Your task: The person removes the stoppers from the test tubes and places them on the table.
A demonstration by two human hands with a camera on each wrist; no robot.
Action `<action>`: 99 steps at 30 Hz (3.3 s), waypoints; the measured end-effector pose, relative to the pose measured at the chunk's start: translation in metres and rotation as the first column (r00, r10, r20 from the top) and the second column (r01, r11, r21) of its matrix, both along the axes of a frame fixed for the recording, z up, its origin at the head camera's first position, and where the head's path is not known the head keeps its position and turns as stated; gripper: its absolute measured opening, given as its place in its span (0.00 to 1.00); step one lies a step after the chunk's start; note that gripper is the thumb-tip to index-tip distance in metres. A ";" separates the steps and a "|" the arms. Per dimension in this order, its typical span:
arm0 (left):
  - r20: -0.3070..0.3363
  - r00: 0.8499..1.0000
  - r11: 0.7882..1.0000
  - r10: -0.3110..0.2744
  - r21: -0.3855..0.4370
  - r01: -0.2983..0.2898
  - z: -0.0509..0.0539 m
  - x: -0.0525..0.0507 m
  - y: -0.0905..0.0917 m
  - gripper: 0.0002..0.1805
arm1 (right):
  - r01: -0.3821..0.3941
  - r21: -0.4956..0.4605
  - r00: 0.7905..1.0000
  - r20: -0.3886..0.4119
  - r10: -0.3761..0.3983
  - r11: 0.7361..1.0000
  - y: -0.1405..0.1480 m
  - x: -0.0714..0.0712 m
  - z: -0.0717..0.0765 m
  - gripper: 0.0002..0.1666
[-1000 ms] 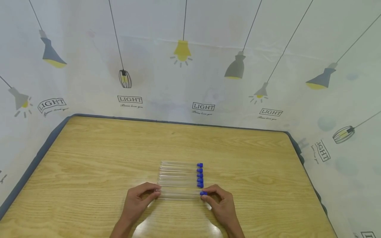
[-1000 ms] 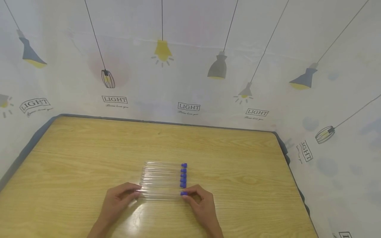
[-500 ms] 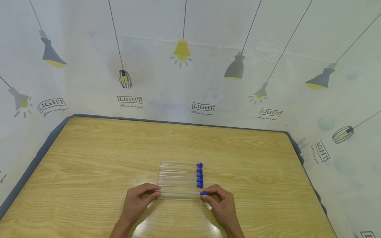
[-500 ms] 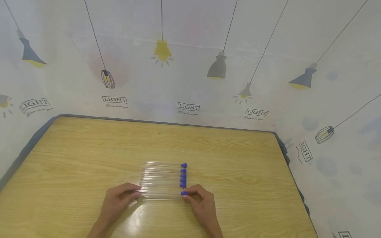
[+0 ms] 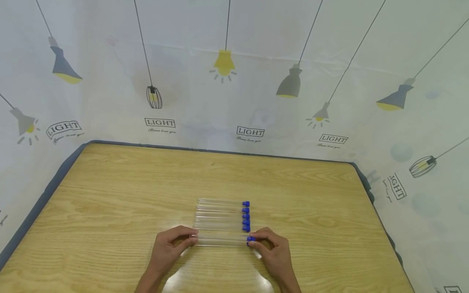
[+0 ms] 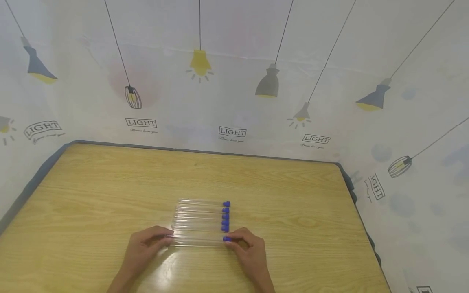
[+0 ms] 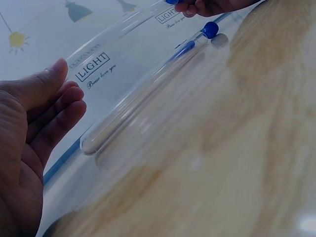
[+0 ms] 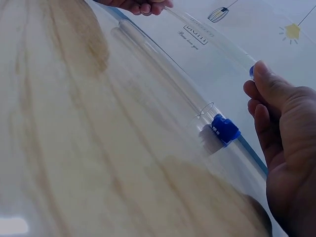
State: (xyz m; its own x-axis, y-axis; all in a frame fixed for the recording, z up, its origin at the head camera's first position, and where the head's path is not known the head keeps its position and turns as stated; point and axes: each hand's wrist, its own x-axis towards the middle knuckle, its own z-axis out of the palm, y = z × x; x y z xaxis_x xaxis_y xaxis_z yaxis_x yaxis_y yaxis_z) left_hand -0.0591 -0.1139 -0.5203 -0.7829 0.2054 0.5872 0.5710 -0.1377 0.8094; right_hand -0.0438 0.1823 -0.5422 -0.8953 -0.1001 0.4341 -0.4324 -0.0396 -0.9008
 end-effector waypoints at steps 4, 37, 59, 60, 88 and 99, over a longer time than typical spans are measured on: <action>0.025 1.000 1.000 0.001 -0.002 -0.001 0.000 0.001 0.000 0.15 | -0.007 0.000 1.000 0.008 0.007 1.000 0.000 0.000 -0.001 0.14; -0.192 0.964 0.961 0.183 -0.171 -0.216 0.004 -0.002 0.006 0.20 | 0.033 0.089 0.998 -0.052 -0.028 0.995 -0.007 0.004 0.024 0.13; -0.112 0.968 0.948 0.223 -0.207 -0.243 -0.031 -0.007 -0.001 0.18 | 0.053 0.041 0.996 -0.076 -0.050 0.998 -0.006 0.002 0.019 0.16; -0.105 0.968 0.947 0.229 -0.206 -0.247 -0.029 -0.007 -0.001 0.17 | 0.054 0.037 0.996 -0.069 -0.051 0.998 -0.006 0.002 0.018 0.16; -0.047 0.958 0.929 0.283 -0.234 -0.286 -0.028 -0.008 -0.003 0.13 | 0.135 0.067 0.991 -0.025 -0.134 0.989 -0.009 0.000 0.020 0.13; 0.022 0.963 0.932 0.269 -0.259 -0.254 -0.027 -0.005 -0.004 0.11 | 0.233 0.143 0.972 -0.013 -0.233 0.962 -0.013 0.001 0.020 0.13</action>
State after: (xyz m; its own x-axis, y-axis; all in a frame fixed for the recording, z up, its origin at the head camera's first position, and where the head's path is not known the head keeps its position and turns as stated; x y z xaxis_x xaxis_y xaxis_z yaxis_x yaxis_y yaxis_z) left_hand -0.0645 -0.1182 -0.5477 -0.8592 0.1236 0.4964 0.5115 0.2224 0.8300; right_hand -0.0430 0.1695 -0.5223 -0.9030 0.0512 0.4266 -0.4105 0.1904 -0.8917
